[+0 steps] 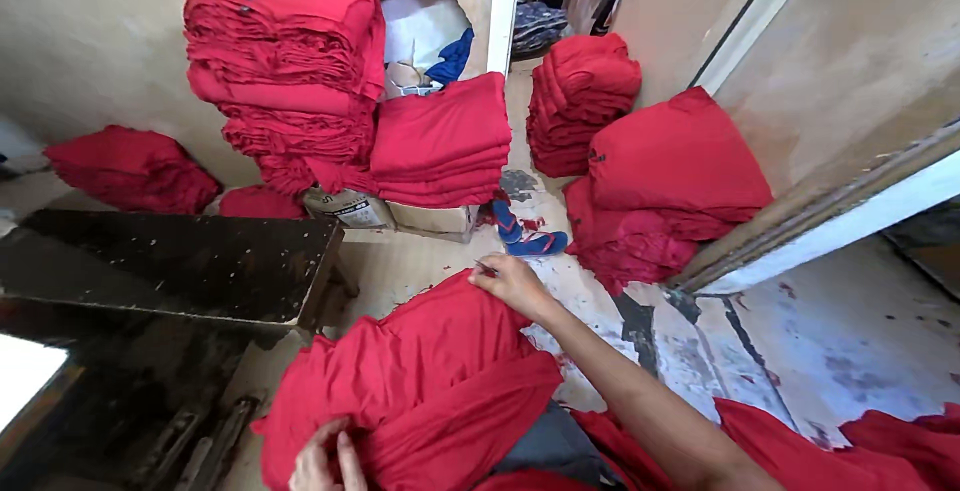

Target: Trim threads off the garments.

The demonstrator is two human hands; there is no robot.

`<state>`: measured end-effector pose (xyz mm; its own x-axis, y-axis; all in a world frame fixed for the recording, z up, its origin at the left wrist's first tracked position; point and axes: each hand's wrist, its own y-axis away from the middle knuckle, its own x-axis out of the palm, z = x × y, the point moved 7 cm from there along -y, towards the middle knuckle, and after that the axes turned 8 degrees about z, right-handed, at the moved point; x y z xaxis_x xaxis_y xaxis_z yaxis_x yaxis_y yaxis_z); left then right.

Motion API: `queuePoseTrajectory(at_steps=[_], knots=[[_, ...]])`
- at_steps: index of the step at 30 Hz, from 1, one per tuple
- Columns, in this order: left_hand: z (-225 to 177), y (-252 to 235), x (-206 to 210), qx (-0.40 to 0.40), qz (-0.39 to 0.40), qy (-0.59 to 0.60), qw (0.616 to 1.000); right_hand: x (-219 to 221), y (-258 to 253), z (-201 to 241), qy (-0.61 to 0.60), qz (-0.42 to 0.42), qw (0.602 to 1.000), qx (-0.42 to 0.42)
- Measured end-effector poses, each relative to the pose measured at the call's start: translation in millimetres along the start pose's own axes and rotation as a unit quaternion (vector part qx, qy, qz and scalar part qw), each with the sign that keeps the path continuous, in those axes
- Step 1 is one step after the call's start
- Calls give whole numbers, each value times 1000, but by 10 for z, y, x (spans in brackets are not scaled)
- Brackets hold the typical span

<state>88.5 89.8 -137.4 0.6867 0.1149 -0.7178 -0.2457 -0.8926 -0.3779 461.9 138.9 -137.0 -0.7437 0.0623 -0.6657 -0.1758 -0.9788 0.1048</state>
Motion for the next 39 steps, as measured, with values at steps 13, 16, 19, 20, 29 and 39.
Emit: queuePoseTrajectory(at_steps=[13, 16, 19, 20, 29, 39], knots=[[114, 112, 105, -11, 51, -6, 999, 148, -625, -265, -9, 72, 995, 70], [65, 52, 147, -5, 39, -15, 999, 75, -537, -318, -45, 52, 996, 56], [-198, -252, 228, 24, 41, 13, 999, 28, -512, -256, -71, 40, 996, 20], [-327, -416, 278, 34, 63, 35, 997, 14, -517, -208, -67, 45, 997, 11], [-976, -1735, 1515, -21, 350, 199, 915, -26, -554, 299, -31, 81, 996, -14], [-814, -1906, 1803, -63, 319, 328, 887, -44, -241, 180, -30, 117, 992, -24]])
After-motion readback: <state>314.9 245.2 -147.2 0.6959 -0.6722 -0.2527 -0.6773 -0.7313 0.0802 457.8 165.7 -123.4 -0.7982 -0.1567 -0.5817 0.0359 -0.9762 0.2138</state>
